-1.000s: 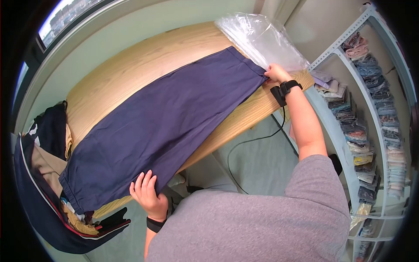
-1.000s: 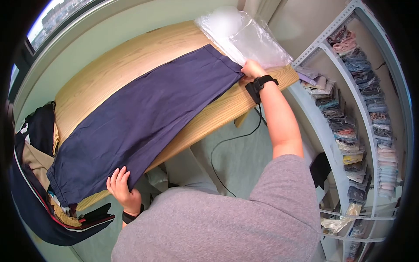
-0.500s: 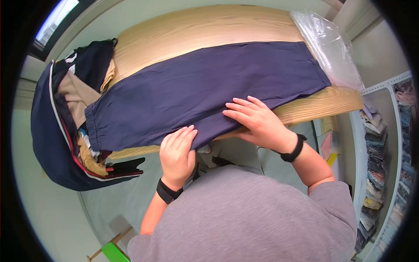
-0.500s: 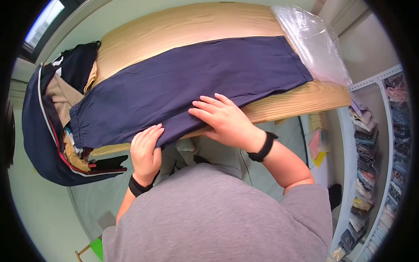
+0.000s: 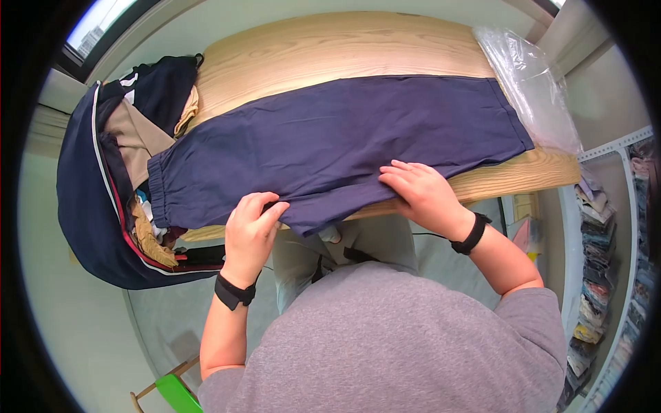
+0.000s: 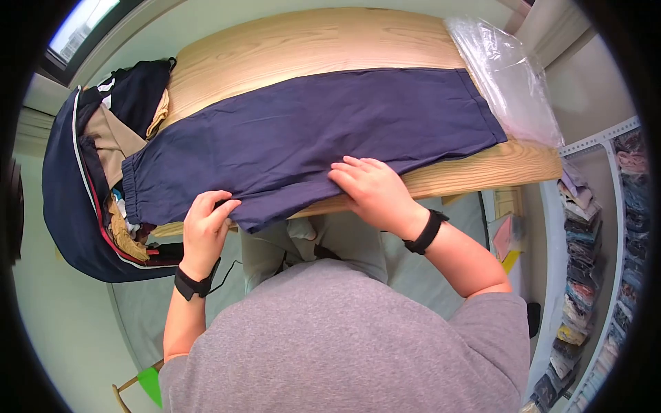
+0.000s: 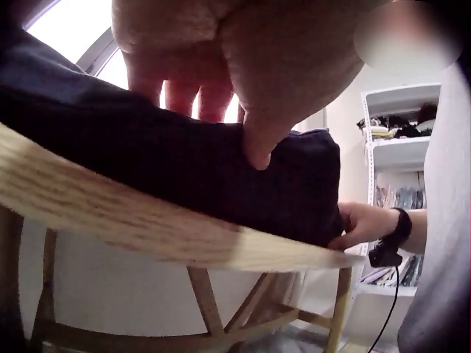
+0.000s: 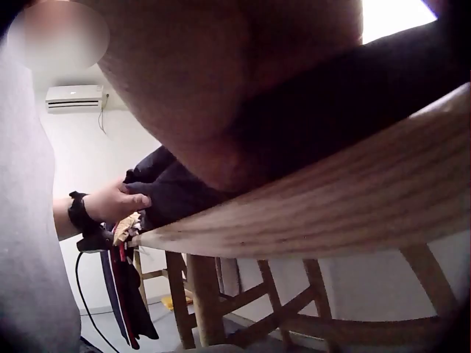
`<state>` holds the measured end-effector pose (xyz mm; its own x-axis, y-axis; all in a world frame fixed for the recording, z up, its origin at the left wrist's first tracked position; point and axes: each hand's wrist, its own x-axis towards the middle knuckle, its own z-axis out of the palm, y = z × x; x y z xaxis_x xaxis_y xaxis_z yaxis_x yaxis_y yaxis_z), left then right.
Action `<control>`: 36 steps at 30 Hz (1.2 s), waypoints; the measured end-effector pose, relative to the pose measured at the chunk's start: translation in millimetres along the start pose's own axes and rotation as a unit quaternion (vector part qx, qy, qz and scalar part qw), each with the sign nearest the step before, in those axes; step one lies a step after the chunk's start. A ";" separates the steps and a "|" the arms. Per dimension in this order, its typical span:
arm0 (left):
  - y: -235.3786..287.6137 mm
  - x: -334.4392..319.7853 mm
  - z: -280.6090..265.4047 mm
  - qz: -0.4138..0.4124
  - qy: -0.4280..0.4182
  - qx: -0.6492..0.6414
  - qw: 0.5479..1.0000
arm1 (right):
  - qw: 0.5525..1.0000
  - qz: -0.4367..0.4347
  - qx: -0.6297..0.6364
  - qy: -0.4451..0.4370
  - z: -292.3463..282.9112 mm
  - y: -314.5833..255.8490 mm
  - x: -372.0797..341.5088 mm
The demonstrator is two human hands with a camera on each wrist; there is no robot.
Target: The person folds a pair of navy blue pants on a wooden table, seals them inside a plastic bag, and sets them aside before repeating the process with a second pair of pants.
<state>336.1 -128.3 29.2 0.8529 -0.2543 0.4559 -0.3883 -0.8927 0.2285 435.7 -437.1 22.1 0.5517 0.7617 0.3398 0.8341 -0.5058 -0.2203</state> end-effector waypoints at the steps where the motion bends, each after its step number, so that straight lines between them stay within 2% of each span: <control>1: -1.8 0.7 -1.4 -0.019 -0.012 -0.022 0.999 | 1.000 0.015 0.001 0.016 -1.7 4.6 -2.3; 2: -3.6 1.5 -3.0 -0.039 -0.023 -0.044 0.998 | 1.000 0.014 -0.001 0.017 -4.9 9.6 -4.2; 4: -7.5 5.0 -4.5 -0.044 -0.028 -0.045 0.998 | 0.997 0.072 -0.003 0.011 -11.7 21.4 -7.7; 6: -12.7 8.3 -3.7 -0.107 -0.039 -0.060 0.992 | 0.995 0.092 0.017 0.025 -15.9 30.5 -5.8; 9: -17.5 25.4 1.0 -0.137 -0.054 -0.091 0.985 | 0.986 0.151 0.072 -0.015 -25.7 42.6 6.4; 11: -24.0 35.3 7.1 -0.184 -0.088 -0.113 0.972 | 0.988 0.140 0.059 -0.036 -20.4 57.9 9.8; 12: -24.3 36.0 9.9 -0.183 -0.088 -0.112 0.973 | 0.989 0.129 0.046 -0.060 -17.1 64.0 12.4; 15: -24.5 37.5 19.4 -0.177 -0.120 0.012 0.977 | 0.981 0.152 0.055 -0.107 -14.7 72.3 21.4; 17: -28.5 38.7 23.5 -0.169 -0.122 0.024 0.978 | 0.974 0.167 0.062 -0.138 -15.9 67.8 25.3; 19: -32.1 41.2 25.4 -0.164 -0.123 0.035 0.978 | 0.972 0.194 -0.048 -0.126 -20.2 52.4 28.1; 20: -34.0 42.4 26.1 -0.164 -0.131 0.034 0.977 | 0.984 0.133 -0.102 -0.067 -16.8 44.4 26.9; 22: -34.6 41.3 26.4 -0.162 -0.143 0.033 0.976 | 0.994 0.101 -0.031 0.002 -14.8 16.4 42.5; 25: -32.4 40.7 24.6 -0.153 -0.131 0.027 0.979 | 0.991 0.123 -0.003 -0.059 6.2 -3.4 51.6; 27: -23.5 40.1 22.2 -0.215 -0.124 0.034 0.968 | 0.988 0.135 -0.014 -0.076 11.7 -4.2 57.0; 28: 5.6 46.2 9.7 -0.206 -0.074 0.152 0.964 | 0.984 0.146 -0.028 -0.093 13.4 -3.1 61.2; 30: 34.9 52.9 -4.6 -0.120 0.011 0.107 0.987 | 0.986 0.143 -0.029 -0.082 17.3 -1.7 64.1; 32: 50.3 48.7 -3.1 -0.064 -0.055 0.012 0.996 | 0.985 0.148 -0.040 -0.075 20.1 -0.1 62.3; 33: 54.4 43.9 5.4 -0.070 -0.108 0.025 0.991 | 0.986 0.145 -0.043 -0.068 21.7 0.0 61.6; 34: 56.8 40.6 12.3 -0.058 -0.103 0.010 0.993 | 0.986 0.144 -0.050 -0.062 22.0 1.8 59.9; 36: 54.8 37.2 23.5 -0.068 -0.162 0.077 0.981 | 0.989 0.126 -0.014 -0.074 12.8 11.0 54.2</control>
<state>354.8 -195.5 38.5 0.9693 -0.2109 0.1265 -0.2265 -0.9659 0.1251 474.8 -396.2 26.4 0.7379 0.6602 0.1398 0.6712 -0.6963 -0.2542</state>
